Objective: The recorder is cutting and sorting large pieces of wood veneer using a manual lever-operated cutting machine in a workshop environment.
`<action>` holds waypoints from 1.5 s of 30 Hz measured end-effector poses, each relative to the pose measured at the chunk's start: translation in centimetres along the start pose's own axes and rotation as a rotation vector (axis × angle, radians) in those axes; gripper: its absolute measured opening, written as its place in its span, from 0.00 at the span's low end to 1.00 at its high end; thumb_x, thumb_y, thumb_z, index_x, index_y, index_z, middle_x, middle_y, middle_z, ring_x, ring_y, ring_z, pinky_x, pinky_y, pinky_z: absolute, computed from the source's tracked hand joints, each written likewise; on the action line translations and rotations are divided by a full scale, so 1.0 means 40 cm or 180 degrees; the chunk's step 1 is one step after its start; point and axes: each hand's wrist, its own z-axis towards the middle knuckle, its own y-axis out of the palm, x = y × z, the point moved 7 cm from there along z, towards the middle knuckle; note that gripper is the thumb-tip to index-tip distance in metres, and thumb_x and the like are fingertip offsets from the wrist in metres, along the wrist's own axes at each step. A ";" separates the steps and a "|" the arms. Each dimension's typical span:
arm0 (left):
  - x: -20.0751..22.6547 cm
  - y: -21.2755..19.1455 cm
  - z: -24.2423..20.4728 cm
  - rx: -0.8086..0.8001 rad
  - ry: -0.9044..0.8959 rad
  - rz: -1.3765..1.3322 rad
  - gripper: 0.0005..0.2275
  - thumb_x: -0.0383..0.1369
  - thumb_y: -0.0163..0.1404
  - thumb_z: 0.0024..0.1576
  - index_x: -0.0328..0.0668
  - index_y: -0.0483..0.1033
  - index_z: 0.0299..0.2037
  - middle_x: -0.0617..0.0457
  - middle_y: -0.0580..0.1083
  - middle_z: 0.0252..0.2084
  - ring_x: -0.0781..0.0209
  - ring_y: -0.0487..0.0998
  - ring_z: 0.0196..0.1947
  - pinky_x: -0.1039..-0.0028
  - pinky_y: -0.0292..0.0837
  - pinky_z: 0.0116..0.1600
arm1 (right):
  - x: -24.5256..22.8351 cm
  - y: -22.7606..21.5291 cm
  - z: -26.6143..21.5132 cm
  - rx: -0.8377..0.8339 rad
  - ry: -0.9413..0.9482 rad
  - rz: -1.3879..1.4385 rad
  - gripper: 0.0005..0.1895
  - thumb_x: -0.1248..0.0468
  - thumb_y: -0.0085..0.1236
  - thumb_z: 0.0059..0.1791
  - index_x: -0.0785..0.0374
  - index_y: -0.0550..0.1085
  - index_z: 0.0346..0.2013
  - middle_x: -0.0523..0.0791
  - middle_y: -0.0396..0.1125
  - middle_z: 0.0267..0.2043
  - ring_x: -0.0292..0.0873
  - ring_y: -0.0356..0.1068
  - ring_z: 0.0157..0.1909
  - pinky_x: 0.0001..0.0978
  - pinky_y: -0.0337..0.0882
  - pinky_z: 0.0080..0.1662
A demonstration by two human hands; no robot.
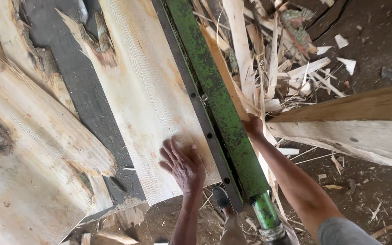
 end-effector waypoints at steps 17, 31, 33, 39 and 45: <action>-0.018 0.003 0.010 -0.0189 -0.0280 -0.0194 0.31 0.54 0.34 0.63 0.47 0.48 0.73 0.38 0.49 0.77 0.32 0.42 0.77 0.28 0.25 0.72 | -0.658 -0.302 -0.369 0.1480 -0.2926 -0.0114 0.06 0.67 0.65 0.53 0.64 0.79 0.44 0.50 0.76 0.40 0.40 0.74 0.39 0.35 0.79 0.38; -0.050 0.054 0.007 -0.0191 -0.0253 -0.0003 0.32 0.56 0.35 0.64 0.45 0.50 0.73 0.34 0.48 0.78 0.30 0.44 0.77 0.28 0.28 0.73 | -1.425 -0.168 -0.876 -0.0263 -0.5808 -0.0735 0.17 0.61 0.56 0.61 0.70 0.72 0.60 0.52 0.70 0.47 0.43 0.73 0.43 0.33 0.78 0.41; -0.056 0.064 -0.015 -0.0262 -0.0225 0.0010 0.33 0.56 0.34 0.64 0.43 0.48 0.74 0.34 0.47 0.78 0.29 0.44 0.77 0.28 0.27 0.73 | -1.449 -0.157 -0.959 -0.1127 -0.6246 -0.0665 0.26 0.52 0.47 0.64 0.75 0.64 0.64 0.57 0.67 0.56 0.47 0.74 0.52 0.38 0.80 0.50; -0.050 0.063 0.015 -0.0193 -0.0313 0.0204 0.34 0.60 0.34 0.61 0.50 0.47 0.74 0.39 0.47 0.78 0.32 0.44 0.78 0.29 0.26 0.74 | -1.113 -0.322 -0.650 -0.0524 -0.2951 -0.0513 0.16 0.52 0.48 0.60 0.62 0.74 0.44 0.55 0.73 0.42 0.48 0.72 0.38 0.38 0.77 0.43; -0.051 0.058 -0.008 -0.0404 -0.0492 0.0199 0.32 0.61 0.32 0.63 0.55 0.49 0.73 0.44 0.56 0.76 0.41 0.53 0.78 0.26 0.33 0.79 | -0.122 -0.262 -0.426 0.0095 -0.2519 0.2405 0.13 0.62 0.59 0.60 0.60 0.74 0.31 0.48 0.76 0.37 0.38 0.73 0.30 0.31 0.76 0.31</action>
